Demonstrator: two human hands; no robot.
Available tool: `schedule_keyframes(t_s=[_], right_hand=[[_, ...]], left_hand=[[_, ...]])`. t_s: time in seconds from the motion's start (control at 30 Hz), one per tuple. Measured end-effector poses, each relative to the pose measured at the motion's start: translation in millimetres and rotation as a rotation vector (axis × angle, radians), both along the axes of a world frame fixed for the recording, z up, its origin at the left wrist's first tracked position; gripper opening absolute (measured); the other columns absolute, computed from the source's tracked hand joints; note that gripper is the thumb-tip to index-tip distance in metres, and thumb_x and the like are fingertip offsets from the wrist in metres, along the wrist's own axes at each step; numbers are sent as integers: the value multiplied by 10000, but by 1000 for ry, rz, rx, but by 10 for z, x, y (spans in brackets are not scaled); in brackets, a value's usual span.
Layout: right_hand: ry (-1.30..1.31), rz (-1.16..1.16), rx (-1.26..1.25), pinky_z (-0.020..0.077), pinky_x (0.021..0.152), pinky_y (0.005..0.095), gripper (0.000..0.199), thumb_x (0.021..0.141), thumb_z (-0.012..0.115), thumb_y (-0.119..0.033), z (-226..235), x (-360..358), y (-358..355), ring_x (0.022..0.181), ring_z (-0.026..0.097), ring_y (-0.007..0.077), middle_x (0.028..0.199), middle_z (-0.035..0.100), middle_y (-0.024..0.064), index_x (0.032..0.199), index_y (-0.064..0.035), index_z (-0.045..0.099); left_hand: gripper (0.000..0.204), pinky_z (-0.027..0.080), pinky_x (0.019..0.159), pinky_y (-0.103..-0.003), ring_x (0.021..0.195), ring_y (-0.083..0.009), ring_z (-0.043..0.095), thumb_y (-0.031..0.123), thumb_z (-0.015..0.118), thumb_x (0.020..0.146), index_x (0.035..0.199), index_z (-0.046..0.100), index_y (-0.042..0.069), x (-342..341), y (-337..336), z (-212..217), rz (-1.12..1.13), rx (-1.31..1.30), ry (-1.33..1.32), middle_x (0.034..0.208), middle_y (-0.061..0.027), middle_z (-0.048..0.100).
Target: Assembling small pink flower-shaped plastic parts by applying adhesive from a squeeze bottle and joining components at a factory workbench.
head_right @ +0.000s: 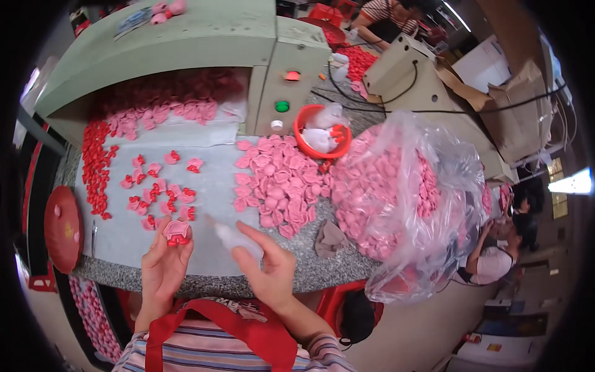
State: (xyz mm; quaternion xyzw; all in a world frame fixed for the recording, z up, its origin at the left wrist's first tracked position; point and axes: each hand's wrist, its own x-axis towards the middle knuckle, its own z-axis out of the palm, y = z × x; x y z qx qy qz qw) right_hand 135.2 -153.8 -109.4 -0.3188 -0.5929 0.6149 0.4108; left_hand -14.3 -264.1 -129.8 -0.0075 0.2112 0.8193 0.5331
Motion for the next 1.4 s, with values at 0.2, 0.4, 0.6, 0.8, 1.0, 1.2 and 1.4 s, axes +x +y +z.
schedule_keyframes(t_s=[0.2,0.4,0.6,0.8,1.0,1.2,1.4], right_hand=[[-116,-530,-110,456,647,238,218,787,627,-39,-874,823,769,679,568,101,802,614,18,997,-4,582],[-356,-675,114,409,548,222,205,757,664,-50,-1240,975,1159,590,518,71,727,608,-5,949,-7,603],[-604,-742,275,413,529,258,247,711,717,-98,-1184,886,1049,554,524,98,667,606,35,912,2,613],[-706,-764,277,401,515,281,261,699,733,-130,-1170,902,735,510,493,122,590,567,40,890,-3,608],[-835,-844,346,409,536,268,258,713,727,-149,-1132,1002,987,515,504,115,554,548,34,886,1,610],[-774,-801,503,454,535,259,222,730,703,-89,-849,920,605,599,567,134,760,601,70,912,-8,605],[-746,-450,382,452,509,258,225,735,696,-79,-891,696,432,601,567,135,811,605,70,924,-16,593]], left_hand=[[422,432,951,-398,1111,-277,506,120,519,885,1276,394,27,138,172,-65,-112,-78,-79,1199,-154,506],[401,446,946,-399,1129,-297,483,92,530,875,1259,416,70,229,226,-113,-207,-92,-190,1200,-146,481],[395,446,947,-404,1136,-299,479,80,535,867,1248,431,68,231,208,-112,-175,-116,-213,1194,-151,485],[403,447,948,-407,1140,-298,477,75,539,862,1249,428,65,232,214,-123,-181,-126,-232,1198,-154,484],[409,444,951,-402,1135,-296,482,75,531,866,1258,418,67,226,240,-108,-205,-126,-247,1198,-153,485],[411,441,953,-394,1136,-293,481,84,533,867,1262,417,75,192,211,-133,-188,-133,-230,1198,-143,487],[416,443,951,-390,1135,-289,482,92,537,865,1263,418,79,194,224,-144,-215,-129,-226,1195,-143,490]])
